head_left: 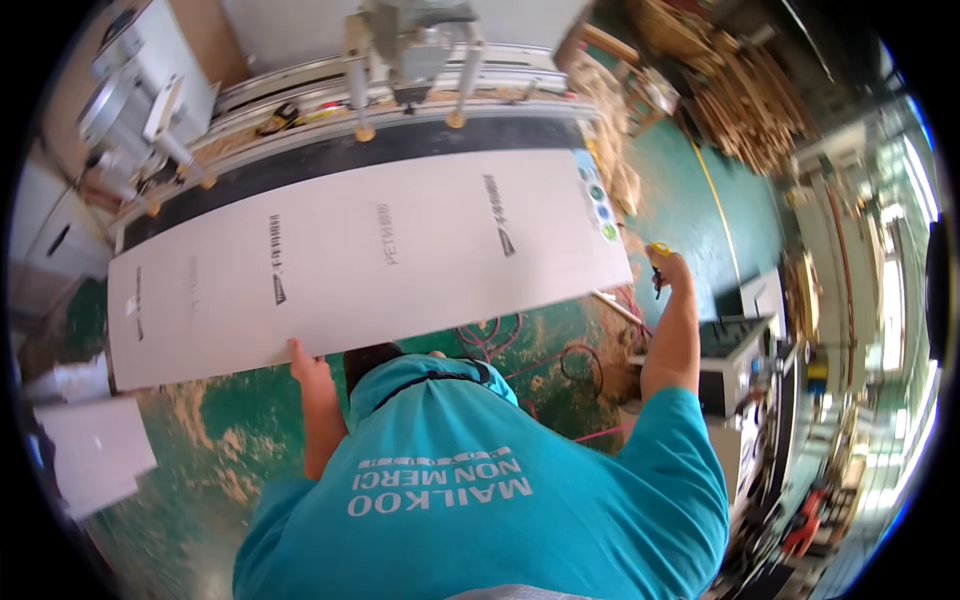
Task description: The person cleans panels by blowing air with an air blow gun, scraping surfaces with a blade, and wiping them by hand, then carries and stacks the panels onto a pile.
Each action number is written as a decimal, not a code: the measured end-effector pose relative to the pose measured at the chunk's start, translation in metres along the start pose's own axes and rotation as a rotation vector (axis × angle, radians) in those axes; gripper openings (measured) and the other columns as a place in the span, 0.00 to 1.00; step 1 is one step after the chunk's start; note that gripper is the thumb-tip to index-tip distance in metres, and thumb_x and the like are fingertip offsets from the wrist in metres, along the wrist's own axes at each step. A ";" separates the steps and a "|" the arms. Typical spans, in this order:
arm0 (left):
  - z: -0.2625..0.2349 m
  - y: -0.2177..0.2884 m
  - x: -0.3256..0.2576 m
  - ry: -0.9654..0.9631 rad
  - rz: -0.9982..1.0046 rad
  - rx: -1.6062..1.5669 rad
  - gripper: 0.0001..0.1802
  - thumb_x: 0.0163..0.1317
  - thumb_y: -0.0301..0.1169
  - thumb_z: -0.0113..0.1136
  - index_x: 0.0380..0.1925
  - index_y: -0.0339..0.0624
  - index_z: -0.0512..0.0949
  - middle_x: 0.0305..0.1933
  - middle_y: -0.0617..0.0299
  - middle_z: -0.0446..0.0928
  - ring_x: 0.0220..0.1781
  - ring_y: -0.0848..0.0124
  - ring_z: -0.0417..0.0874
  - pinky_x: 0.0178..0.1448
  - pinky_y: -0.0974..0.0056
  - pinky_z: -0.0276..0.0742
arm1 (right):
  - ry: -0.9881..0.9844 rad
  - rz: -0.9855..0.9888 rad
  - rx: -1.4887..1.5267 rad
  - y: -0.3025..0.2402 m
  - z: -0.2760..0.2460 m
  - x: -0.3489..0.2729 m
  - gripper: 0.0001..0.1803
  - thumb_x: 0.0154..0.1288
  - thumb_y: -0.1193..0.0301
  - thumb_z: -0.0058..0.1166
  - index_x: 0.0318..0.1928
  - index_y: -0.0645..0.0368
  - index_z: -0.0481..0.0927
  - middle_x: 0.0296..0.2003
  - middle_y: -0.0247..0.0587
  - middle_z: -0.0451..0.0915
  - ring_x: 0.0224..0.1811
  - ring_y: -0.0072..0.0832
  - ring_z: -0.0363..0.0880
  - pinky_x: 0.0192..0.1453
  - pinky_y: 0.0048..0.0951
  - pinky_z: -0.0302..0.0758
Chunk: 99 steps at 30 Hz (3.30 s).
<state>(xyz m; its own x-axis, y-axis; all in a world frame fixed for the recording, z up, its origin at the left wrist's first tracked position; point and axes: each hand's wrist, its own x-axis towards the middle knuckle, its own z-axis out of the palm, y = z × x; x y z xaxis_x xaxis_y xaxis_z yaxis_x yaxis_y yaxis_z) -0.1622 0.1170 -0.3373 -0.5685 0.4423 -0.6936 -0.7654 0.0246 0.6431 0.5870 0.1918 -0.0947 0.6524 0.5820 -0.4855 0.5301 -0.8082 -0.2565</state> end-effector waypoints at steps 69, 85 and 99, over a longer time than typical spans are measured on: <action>0.067 0.022 0.045 0.064 0.237 0.338 0.38 0.60 0.45 0.52 0.67 0.35 0.60 0.68 0.43 0.62 0.69 0.49 0.64 0.69 0.50 0.63 | 0.226 -1.617 -0.164 -0.167 0.229 -0.228 0.12 0.53 0.69 0.52 0.40 0.52 0.75 0.44 0.34 0.77 0.52 0.32 0.75 0.55 0.36 0.70; 0.069 0.051 0.005 0.471 1.023 1.226 0.39 0.56 0.41 0.61 0.65 0.31 0.63 0.66 0.37 0.63 0.66 0.46 0.68 0.65 0.49 0.69 | -0.316 -0.431 0.050 0.013 0.069 -0.084 0.23 0.65 0.61 0.53 0.55 0.62 0.68 0.34 0.56 0.81 0.34 0.45 0.82 0.33 0.43 0.75; 0.046 0.022 -0.036 -0.622 1.208 1.495 0.24 0.50 0.28 0.61 0.51 0.46 0.79 0.64 0.52 0.69 0.66 0.51 0.66 0.67 0.50 0.65 | -0.981 -0.699 -0.062 -0.039 0.129 -0.191 0.18 0.65 0.77 0.53 0.56 0.61 0.72 0.37 0.36 0.79 0.36 0.28 0.78 0.42 0.33 0.77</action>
<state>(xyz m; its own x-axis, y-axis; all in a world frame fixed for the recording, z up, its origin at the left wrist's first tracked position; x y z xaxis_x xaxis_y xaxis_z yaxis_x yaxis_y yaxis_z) -0.1442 0.1426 -0.2834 -0.0866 0.9782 0.1888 0.8420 -0.0294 0.5387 0.3718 0.1005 -0.1001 -0.4609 0.5538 -0.6934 0.6473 -0.3247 -0.6896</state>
